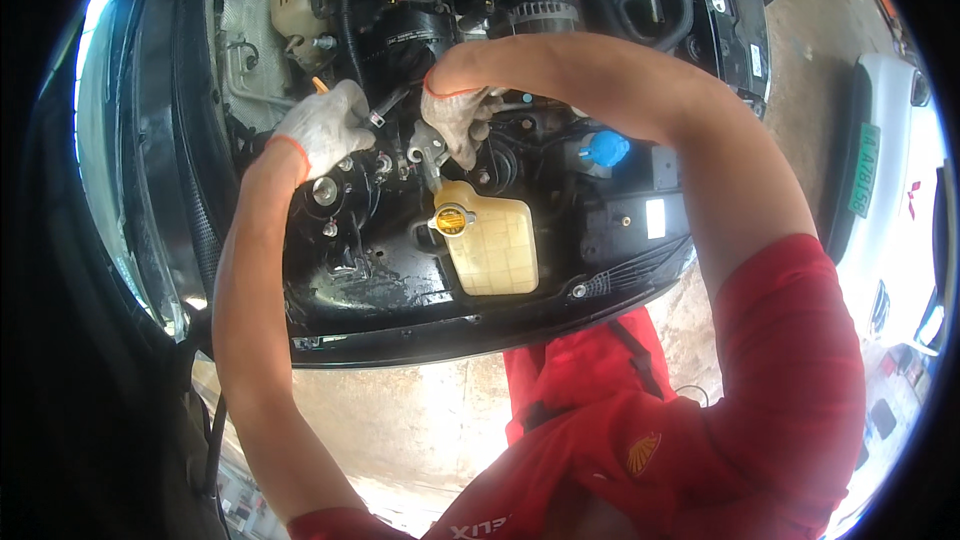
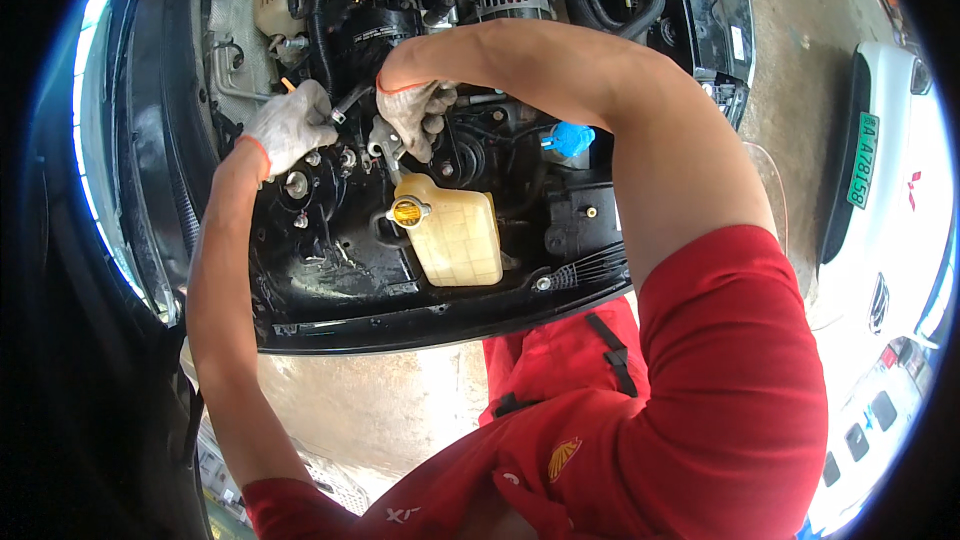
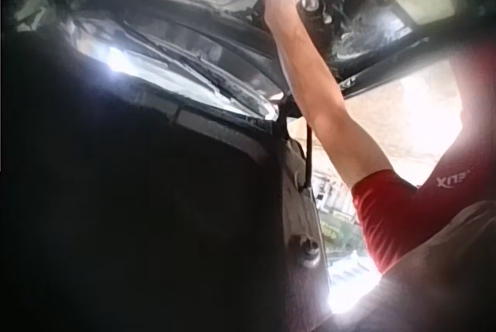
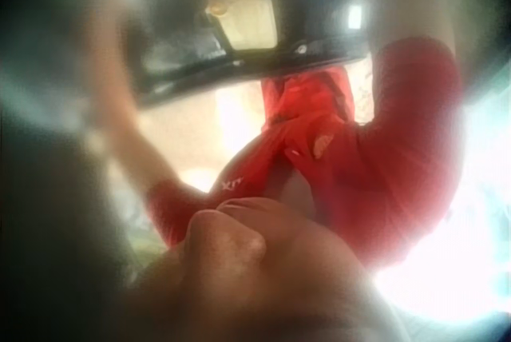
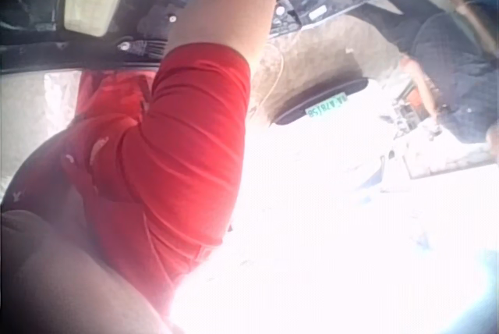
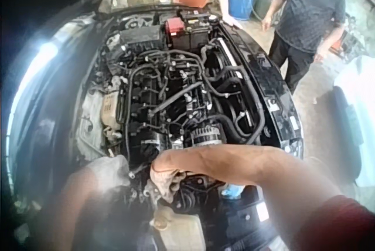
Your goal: The person uses a pressure washer to clean the engine bay of a black car with the hood open. They then remove a translucent yellow fluid reservoir, rinse it with water, and place it back into the engine bay.
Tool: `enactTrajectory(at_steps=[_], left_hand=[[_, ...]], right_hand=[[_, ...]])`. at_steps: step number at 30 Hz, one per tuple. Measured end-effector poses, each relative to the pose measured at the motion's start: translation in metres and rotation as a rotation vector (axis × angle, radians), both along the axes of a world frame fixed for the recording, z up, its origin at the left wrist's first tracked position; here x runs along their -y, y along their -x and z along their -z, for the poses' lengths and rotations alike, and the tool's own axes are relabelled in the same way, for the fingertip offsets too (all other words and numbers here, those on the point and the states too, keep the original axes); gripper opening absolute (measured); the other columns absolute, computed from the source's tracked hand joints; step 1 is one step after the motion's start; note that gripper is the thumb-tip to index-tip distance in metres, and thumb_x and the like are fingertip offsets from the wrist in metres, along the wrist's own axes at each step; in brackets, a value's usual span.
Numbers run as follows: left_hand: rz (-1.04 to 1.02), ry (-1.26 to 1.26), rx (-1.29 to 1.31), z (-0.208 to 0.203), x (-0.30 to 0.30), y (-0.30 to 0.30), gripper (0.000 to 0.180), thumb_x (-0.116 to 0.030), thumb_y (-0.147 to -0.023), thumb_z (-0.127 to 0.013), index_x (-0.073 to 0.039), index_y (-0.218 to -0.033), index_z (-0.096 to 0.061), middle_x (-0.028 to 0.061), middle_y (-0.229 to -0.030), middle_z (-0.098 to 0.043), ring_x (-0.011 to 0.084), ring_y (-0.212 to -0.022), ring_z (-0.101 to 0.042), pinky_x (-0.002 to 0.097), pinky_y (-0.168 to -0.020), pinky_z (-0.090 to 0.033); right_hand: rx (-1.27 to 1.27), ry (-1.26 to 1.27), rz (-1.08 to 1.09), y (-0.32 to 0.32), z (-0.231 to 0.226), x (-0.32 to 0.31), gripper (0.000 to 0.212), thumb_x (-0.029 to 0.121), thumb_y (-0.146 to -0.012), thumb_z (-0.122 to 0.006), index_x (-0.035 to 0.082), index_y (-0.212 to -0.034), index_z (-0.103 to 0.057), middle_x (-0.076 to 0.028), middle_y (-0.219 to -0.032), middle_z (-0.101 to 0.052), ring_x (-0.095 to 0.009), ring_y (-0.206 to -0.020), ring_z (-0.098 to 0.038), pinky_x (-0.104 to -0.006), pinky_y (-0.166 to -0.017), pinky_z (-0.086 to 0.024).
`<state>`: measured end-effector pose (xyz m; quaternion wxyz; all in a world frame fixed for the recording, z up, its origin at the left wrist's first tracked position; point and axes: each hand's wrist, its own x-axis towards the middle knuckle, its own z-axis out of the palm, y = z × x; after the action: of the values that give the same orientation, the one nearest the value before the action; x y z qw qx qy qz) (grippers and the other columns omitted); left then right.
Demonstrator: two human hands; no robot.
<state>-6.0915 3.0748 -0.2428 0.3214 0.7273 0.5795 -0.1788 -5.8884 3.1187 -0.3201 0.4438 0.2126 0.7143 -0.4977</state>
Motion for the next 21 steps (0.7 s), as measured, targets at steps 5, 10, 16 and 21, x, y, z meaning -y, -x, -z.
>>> enactTrajectory(at_steps=[5,10,16,21], left_hand=[[0.125,0.061,-0.168,0.001,-0.034,0.005,0.045,-0.013,-0.087,-0.078,-0.009,-0.132,-0.073,0.0190,-0.117,-0.078,0.0381,-0.117,-0.072,0.0458,-0.099,-0.057],[0.309,-0.201,-0.260,0.025,-0.034,0.009,0.038,-0.003,-0.092,-0.064,-0.014,-0.127,-0.074,0.0193,-0.120,-0.075,0.0412,-0.115,-0.070,0.0501,-0.097,-0.057],[0.257,-0.345,-0.287,0.039,-0.008,0.006,0.030,-0.010,-0.093,-0.067,-0.010,-0.124,-0.067,0.0181,-0.113,-0.075,0.0414,-0.109,-0.072,0.0513,-0.093,-0.059],[0.135,-0.540,-0.337,0.054,0.023,-0.017,0.020,-0.022,-0.098,-0.069,-0.011,-0.114,-0.065,0.0161,-0.104,-0.073,0.0392,-0.095,-0.074,0.0509,-0.084,-0.061]], right_hand=[[-0.015,0.011,0.002,0.001,0.007,0.000,0.028,0.031,-0.084,-0.091,0.015,-0.077,-0.068,0.004,-0.065,-0.051,-0.012,-0.050,-0.038,-0.0307,-0.049,-0.030],[-0.016,0.032,0.016,0.001,0.010,-0.001,0.028,0.031,-0.085,-0.090,0.016,-0.076,-0.067,0.005,-0.064,-0.051,-0.011,-0.048,-0.038,-0.0303,-0.049,-0.029],[-0.019,0.032,0.016,0.001,0.012,0.000,0.029,0.032,-0.084,-0.091,0.016,-0.077,-0.068,0.004,-0.065,-0.053,-0.013,-0.048,-0.041,-0.0306,-0.049,-0.031],[-0.031,0.046,0.041,-0.001,0.013,0.000,0.030,0.035,-0.081,-0.094,0.015,-0.079,-0.071,0.001,-0.069,-0.058,-0.015,-0.052,-0.047,-0.0325,-0.048,-0.036]])
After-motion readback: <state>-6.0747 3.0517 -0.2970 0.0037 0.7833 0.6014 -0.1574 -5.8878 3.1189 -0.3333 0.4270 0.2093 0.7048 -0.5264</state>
